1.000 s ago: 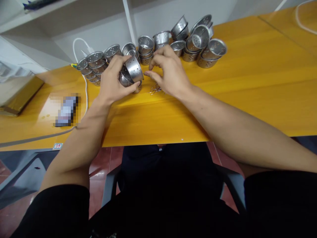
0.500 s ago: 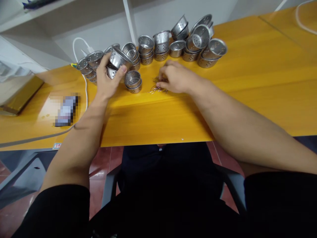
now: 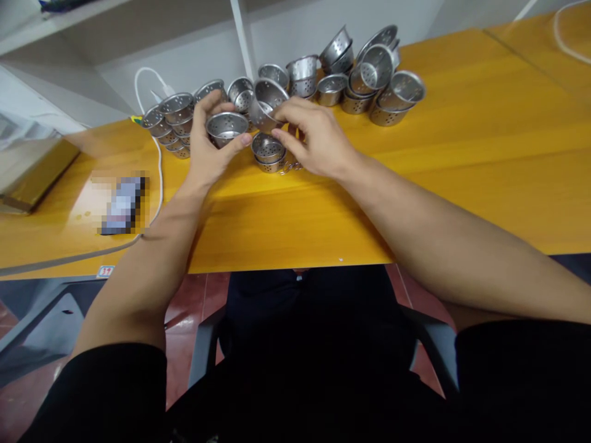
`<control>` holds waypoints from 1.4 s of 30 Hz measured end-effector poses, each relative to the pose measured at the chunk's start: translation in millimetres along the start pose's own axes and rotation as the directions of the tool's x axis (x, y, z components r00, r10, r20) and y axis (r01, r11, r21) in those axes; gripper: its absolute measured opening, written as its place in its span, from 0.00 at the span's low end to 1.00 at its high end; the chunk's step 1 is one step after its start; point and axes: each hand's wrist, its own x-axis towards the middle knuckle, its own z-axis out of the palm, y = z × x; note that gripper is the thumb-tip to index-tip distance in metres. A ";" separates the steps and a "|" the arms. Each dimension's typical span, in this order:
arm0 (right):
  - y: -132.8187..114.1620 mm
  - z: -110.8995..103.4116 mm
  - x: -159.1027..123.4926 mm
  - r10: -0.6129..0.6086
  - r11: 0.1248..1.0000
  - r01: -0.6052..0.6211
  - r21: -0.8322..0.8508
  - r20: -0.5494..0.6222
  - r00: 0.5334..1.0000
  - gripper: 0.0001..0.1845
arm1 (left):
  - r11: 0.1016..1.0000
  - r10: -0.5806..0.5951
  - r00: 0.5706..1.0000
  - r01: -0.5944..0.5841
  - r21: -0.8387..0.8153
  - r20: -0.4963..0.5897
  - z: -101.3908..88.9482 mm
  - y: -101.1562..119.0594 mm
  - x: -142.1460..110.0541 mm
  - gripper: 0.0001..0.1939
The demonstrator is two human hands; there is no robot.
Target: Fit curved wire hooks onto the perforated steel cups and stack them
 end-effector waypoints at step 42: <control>-21.5 -1.0 -3.5 -0.021 0.993 0.039 -0.115 0.154 0.988 0.31 | 0.990 0.045 0.982 -0.069 0.127 0.183 -0.9 73.8 5.0 0.58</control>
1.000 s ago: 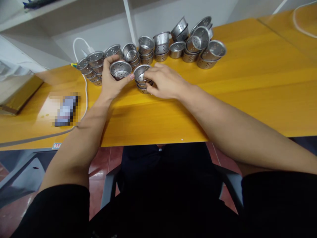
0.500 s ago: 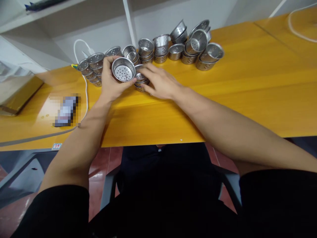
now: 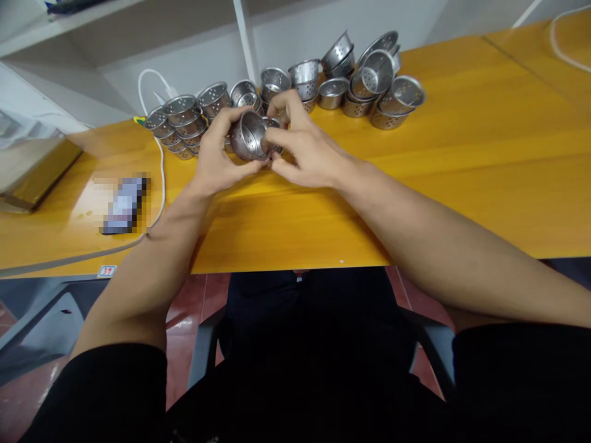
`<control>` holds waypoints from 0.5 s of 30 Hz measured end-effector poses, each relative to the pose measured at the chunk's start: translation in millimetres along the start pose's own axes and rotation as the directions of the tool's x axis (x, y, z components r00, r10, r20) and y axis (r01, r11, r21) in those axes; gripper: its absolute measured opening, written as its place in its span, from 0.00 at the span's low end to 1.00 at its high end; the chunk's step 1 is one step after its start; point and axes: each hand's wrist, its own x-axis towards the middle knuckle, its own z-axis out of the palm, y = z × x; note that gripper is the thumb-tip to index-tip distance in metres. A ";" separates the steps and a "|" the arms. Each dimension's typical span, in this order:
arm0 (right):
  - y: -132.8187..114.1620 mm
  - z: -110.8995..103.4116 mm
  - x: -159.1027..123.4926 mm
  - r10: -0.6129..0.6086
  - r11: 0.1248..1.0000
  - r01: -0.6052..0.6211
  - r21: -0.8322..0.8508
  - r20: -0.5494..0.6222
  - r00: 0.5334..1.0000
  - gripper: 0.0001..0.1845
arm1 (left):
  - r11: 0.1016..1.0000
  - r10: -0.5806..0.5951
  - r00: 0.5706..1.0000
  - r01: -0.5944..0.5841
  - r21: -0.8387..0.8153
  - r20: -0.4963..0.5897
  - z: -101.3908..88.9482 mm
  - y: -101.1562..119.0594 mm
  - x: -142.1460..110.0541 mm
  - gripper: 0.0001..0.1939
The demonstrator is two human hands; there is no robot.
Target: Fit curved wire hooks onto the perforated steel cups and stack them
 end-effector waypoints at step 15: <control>5.3 -9.7 -1.2 -0.012 1.000 0.011 -0.010 -0.096 0.995 0.24 | 0.998 0.065 0.997 -0.065 0.016 0.042 1.3 -1.5 5.6 0.50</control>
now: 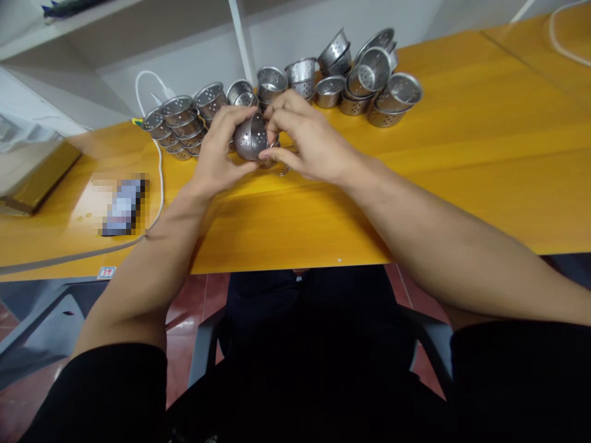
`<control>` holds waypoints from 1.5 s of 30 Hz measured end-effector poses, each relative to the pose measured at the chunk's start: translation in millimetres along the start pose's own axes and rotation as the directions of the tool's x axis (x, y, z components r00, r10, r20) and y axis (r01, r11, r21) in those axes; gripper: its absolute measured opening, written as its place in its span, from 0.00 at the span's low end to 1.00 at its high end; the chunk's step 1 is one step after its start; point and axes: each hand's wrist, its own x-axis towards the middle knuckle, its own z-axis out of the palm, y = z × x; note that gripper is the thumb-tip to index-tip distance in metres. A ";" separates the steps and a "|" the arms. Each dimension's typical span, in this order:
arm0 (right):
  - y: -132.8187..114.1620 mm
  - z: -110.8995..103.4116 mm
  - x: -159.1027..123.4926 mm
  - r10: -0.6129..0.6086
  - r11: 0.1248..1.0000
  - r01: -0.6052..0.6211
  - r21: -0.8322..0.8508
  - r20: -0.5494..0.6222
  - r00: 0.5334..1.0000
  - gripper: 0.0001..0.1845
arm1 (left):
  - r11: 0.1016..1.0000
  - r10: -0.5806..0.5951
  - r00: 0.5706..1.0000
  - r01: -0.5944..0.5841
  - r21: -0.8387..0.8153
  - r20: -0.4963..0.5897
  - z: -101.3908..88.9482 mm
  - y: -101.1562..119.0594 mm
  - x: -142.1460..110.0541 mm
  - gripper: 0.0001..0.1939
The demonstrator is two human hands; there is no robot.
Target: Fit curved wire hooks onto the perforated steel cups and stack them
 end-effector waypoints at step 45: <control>50.7 46.8 10.5 -0.060 0.993 0.066 0.093 -0.068 0.996 0.47 | 0.983 -0.173 0.983 0.169 -0.066 -0.056 61.8 -85.2 -9.6 0.54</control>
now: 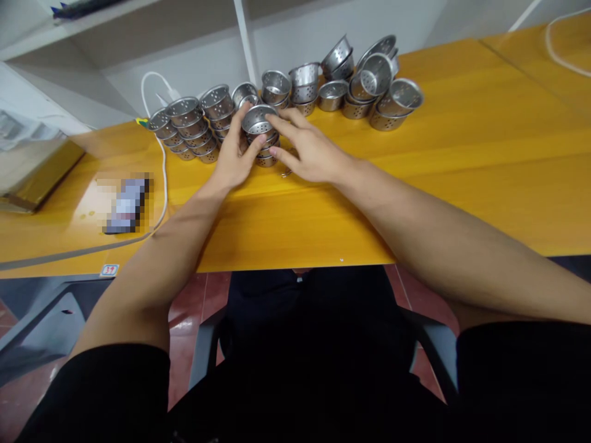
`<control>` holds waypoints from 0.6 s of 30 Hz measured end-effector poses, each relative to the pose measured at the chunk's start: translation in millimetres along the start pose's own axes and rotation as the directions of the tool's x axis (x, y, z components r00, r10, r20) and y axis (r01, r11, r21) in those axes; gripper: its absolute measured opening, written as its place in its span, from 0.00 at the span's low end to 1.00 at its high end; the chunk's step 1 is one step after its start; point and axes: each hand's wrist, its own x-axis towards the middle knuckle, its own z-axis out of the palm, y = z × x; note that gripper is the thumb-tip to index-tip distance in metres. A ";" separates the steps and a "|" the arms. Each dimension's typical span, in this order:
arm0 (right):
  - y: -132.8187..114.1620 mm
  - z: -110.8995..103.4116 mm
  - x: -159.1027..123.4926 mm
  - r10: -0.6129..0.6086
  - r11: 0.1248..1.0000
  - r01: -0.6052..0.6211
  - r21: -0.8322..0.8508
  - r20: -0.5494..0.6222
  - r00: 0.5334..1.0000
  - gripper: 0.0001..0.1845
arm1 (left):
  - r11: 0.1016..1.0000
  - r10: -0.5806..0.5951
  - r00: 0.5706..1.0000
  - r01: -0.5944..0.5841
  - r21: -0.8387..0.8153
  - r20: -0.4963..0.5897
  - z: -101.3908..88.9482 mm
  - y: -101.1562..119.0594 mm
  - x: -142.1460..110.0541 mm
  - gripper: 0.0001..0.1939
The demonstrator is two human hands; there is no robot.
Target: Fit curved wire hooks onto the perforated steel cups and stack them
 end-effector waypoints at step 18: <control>8.5 -27.2 104.8 0.228 0.943 -0.123 -0.309 0.331 0.916 0.43 | 0.933 0.037 0.992 -0.078 0.351 0.121 -41.5 93.8 -14.2 0.31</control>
